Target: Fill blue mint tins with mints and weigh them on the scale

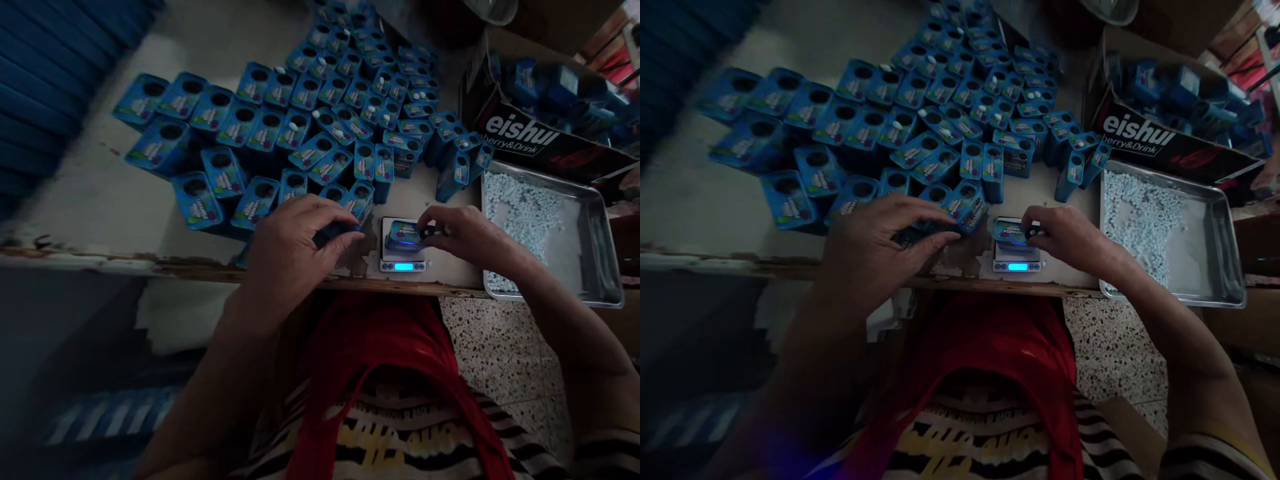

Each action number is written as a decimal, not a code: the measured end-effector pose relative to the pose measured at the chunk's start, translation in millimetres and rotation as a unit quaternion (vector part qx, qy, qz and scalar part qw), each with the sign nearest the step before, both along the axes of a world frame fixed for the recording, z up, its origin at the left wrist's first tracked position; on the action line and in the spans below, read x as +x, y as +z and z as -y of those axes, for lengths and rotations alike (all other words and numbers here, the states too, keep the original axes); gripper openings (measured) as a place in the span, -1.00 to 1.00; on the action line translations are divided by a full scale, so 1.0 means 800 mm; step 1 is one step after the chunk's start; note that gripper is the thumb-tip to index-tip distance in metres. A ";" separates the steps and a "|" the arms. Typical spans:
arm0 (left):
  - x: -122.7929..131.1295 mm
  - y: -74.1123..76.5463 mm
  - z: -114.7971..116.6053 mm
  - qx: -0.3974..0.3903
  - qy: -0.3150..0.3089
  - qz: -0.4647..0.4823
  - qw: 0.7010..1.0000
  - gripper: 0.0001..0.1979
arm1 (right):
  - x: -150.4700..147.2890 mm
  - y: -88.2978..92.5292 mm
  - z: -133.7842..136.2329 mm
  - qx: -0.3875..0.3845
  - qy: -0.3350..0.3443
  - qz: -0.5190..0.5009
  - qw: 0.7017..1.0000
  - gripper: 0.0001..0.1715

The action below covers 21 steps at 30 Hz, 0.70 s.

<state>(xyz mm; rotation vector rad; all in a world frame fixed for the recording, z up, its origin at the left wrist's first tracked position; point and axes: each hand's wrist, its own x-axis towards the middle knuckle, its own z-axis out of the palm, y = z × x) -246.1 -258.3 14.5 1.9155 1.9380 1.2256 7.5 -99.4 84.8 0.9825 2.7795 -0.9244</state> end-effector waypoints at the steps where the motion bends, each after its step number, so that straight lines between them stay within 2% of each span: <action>1: -0.002 -0.001 0.001 -0.008 0.001 0.000 1.000 -0.94 | -0.002 0.004 0.001 -0.001 -0.007 0.019 1.000 -0.80; 4: -0.004 0.000 0.001 -0.028 -0.004 0.007 1.000 -0.92 | -0.008 0.008 0.000 -0.009 -0.043 0.040 0.998 -0.65; 7: -0.005 0.005 0.001 -0.027 -0.001 -0.003 1.000 -0.92 | -0.001 0.002 -0.011 -0.031 -0.074 -0.007 0.997 -0.66; 10: -0.006 0.010 0.006 -0.004 0.010 -0.040 0.999 -0.94 | 0.029 -0.018 -0.026 -0.106 -0.140 -0.094 0.980 -0.67; 13: -0.007 0.011 0.016 0.027 0.013 -0.077 0.997 -0.92 | 0.072 -0.050 -0.024 -0.156 -0.232 -0.136 0.950 -0.62; 15: -0.008 0.008 0.023 0.031 0.010 -0.088 0.996 -0.91 | 0.093 -0.075 -0.010 -0.112 -0.241 -0.087 0.960 -0.67; 18: -0.005 0.005 0.029 0.021 0.004 -0.094 0.995 -0.91 | 0.102 -0.106 0.022 0.023 -0.201 0.081 0.976 -0.78; 21: -0.001 0.005 0.031 0.012 -0.006 -0.108 0.994 -0.89 | 0.095 -0.120 0.044 0.105 -0.149 0.210 0.961 -0.63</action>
